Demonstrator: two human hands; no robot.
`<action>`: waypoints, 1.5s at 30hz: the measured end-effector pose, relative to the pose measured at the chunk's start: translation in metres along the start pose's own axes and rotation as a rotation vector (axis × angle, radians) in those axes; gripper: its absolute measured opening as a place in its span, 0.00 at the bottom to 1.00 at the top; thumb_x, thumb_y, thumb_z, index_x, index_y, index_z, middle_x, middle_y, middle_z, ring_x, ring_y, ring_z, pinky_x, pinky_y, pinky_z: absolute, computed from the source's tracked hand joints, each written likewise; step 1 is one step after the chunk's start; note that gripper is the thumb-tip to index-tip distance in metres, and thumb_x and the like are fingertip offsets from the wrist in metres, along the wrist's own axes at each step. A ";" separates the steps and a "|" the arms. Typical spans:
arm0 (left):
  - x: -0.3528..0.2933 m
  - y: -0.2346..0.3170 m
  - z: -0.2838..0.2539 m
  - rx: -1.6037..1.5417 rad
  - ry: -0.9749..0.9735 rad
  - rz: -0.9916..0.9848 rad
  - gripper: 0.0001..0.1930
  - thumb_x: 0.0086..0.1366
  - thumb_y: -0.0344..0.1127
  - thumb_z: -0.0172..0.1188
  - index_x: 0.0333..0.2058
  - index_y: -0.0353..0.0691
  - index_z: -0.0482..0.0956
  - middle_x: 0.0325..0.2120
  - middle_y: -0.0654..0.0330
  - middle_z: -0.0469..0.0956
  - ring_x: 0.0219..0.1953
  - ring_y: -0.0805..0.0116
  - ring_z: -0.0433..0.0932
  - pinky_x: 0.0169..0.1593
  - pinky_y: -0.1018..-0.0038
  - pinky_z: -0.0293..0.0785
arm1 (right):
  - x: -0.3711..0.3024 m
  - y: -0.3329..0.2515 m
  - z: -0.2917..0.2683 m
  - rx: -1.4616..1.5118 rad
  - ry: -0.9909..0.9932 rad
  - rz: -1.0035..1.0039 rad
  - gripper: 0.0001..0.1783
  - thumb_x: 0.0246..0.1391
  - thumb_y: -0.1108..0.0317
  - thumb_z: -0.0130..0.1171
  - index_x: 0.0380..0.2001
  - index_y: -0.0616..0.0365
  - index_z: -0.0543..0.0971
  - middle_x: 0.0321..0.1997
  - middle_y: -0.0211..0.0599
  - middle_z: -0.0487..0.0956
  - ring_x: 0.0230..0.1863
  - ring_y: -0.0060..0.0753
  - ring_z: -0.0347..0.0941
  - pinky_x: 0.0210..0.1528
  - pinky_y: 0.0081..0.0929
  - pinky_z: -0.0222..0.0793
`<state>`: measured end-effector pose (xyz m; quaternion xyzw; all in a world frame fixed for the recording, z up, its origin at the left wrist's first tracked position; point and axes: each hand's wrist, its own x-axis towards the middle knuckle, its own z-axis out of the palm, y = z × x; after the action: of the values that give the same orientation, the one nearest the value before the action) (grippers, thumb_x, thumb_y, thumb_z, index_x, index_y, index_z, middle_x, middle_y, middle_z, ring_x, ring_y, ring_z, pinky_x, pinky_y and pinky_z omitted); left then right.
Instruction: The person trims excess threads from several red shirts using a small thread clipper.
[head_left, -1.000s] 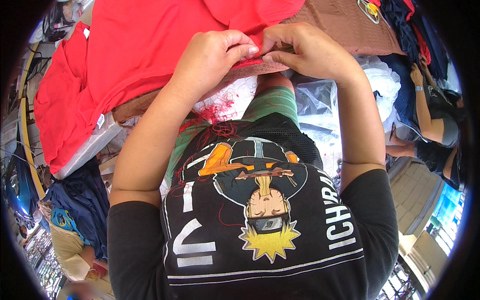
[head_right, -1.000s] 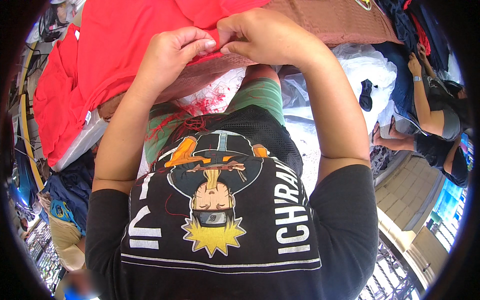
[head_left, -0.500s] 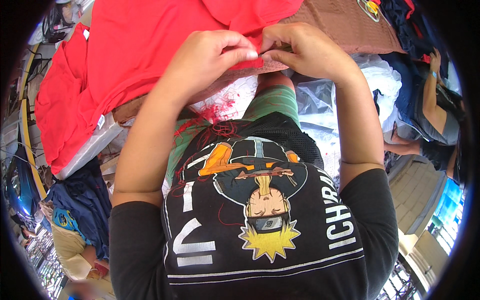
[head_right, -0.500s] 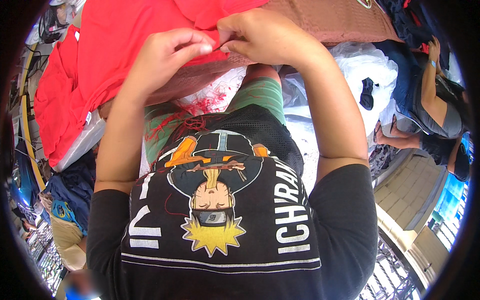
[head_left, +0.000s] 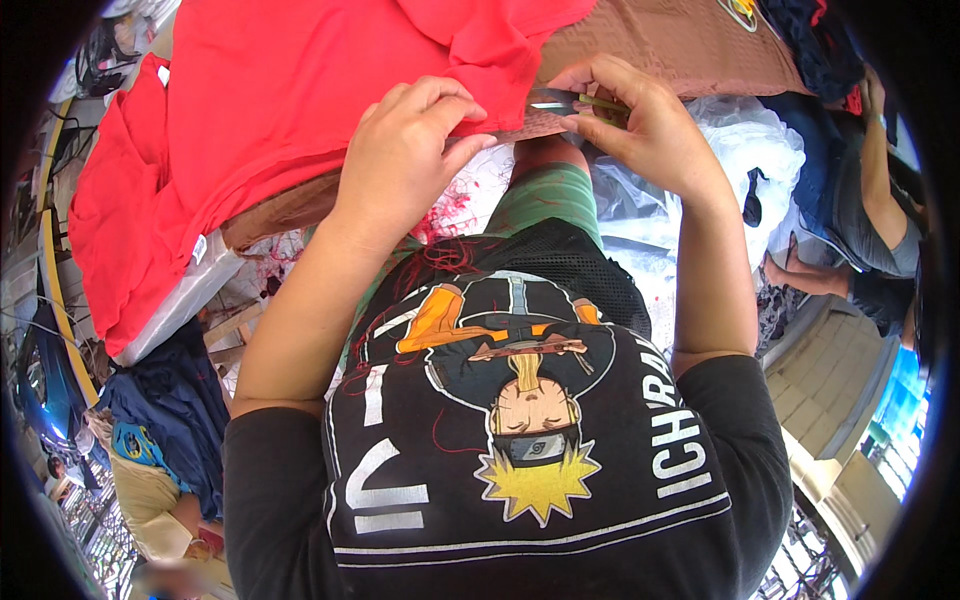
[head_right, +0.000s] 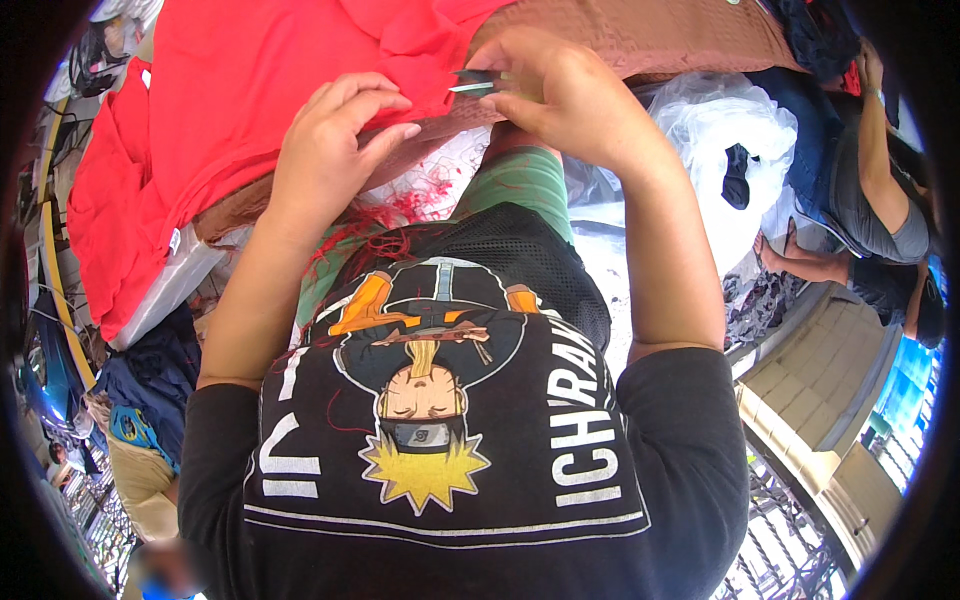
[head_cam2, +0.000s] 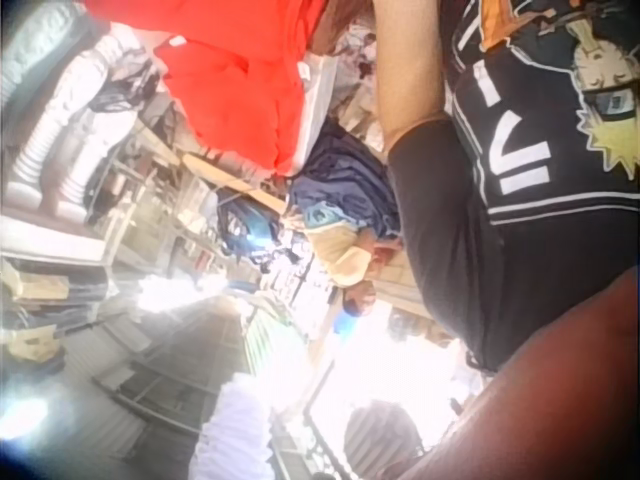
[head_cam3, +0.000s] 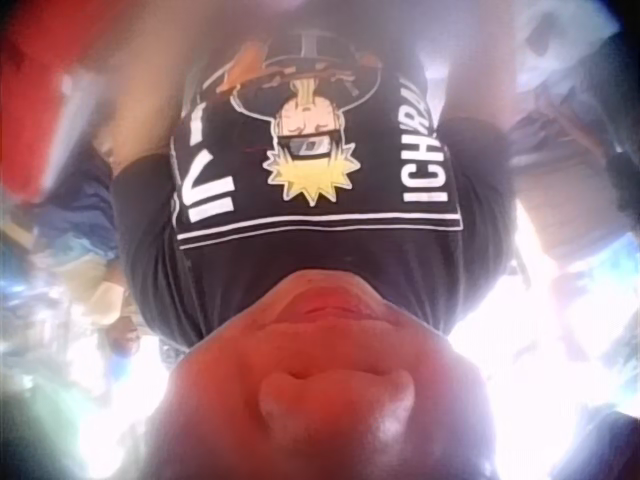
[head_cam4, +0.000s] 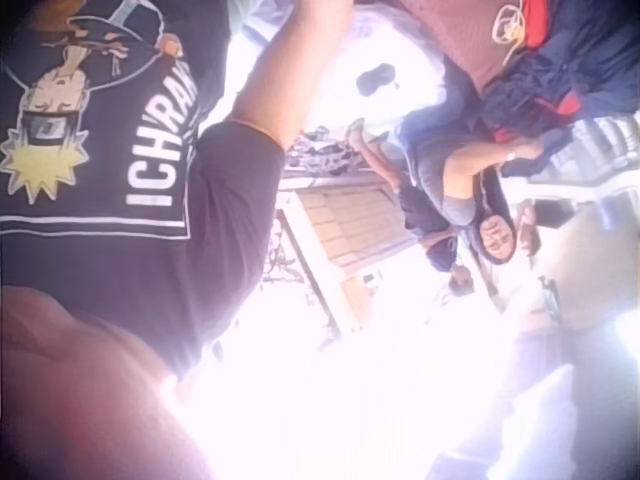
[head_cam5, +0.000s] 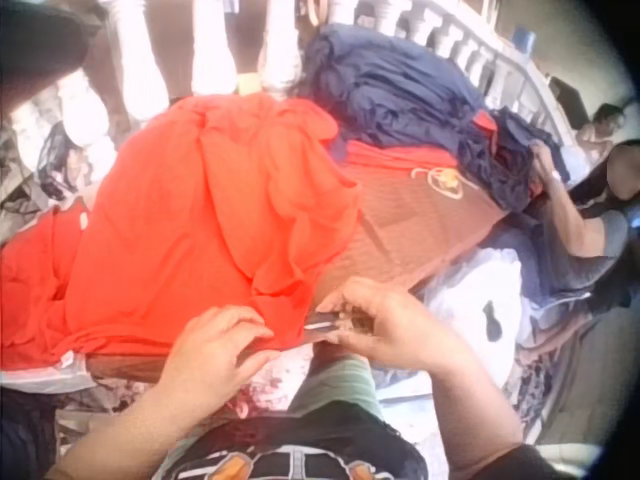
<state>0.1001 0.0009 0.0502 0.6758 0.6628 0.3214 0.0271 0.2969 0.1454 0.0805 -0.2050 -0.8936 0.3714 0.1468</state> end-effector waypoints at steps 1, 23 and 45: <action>-0.001 -0.002 0.004 -0.003 0.000 -0.006 0.12 0.51 0.35 0.68 0.35 0.38 0.81 0.34 0.60 0.79 0.37 0.59 0.77 0.44 0.69 0.73 | -0.002 -0.001 0.001 0.000 0.004 0.010 0.13 0.52 0.79 0.59 0.42 0.64 0.76 0.33 0.25 0.73 0.31 0.14 0.67 0.34 0.15 0.65; 0.008 -0.004 -0.004 -0.605 -0.222 -0.475 0.08 0.66 0.32 0.57 0.36 0.32 0.77 0.31 0.62 0.81 0.36 0.79 0.77 0.43 0.81 0.72 | 0.013 -0.020 0.017 -0.277 0.070 -0.268 0.11 0.47 0.69 0.60 0.36 0.55 0.76 0.35 0.40 0.76 0.33 0.50 0.75 0.34 0.42 0.70; -0.001 -0.007 -0.002 -0.119 -0.049 -0.156 0.14 0.52 0.36 0.69 0.36 0.39 0.79 0.31 0.60 0.79 0.30 0.67 0.74 0.36 0.71 0.73 | 0.021 0.004 0.043 -0.045 0.120 0.004 0.18 0.42 0.80 0.62 0.41 0.58 0.78 0.34 0.36 0.79 0.34 0.26 0.76 0.39 0.23 0.71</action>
<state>0.0934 -0.0004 0.0480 0.6270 0.6924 0.3404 0.1083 0.2621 0.1323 0.0507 -0.2319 -0.8909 0.3383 0.1949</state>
